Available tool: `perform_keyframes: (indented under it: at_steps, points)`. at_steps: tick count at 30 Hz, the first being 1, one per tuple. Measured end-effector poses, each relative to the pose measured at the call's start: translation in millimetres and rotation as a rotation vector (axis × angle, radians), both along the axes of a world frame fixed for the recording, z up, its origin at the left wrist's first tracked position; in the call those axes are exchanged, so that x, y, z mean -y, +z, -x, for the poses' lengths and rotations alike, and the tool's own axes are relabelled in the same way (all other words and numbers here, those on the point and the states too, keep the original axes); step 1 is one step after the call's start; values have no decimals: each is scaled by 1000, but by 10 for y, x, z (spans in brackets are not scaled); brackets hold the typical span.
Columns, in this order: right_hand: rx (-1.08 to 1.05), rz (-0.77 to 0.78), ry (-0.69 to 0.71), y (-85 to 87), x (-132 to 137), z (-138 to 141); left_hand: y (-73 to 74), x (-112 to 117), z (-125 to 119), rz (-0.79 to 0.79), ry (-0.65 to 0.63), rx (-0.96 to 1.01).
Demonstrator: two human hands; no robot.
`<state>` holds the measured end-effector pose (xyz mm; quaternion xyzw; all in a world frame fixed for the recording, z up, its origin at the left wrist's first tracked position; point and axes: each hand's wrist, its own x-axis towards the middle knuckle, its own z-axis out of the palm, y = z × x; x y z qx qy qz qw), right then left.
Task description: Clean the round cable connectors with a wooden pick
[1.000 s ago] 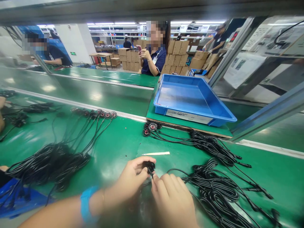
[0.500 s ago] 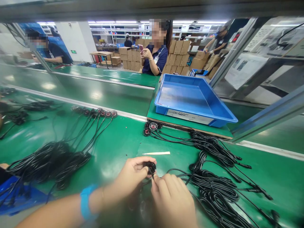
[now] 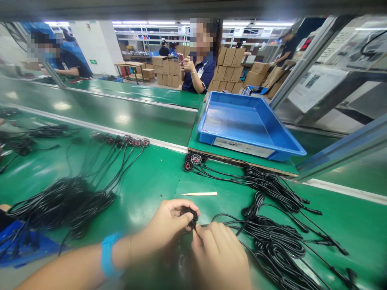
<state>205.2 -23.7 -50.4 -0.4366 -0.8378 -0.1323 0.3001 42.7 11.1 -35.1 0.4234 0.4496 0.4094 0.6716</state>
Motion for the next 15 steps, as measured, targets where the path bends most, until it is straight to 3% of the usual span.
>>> perform_keyframes:
  at_steps: [9, 15]
  points:
    - [-13, -30, -31, 93, -48, 10, 11, 38, 37, -16, -66, 72]
    - [-14, -30, -19, 81, -59, 21, -77, 20, 41, 27, -70, 100]
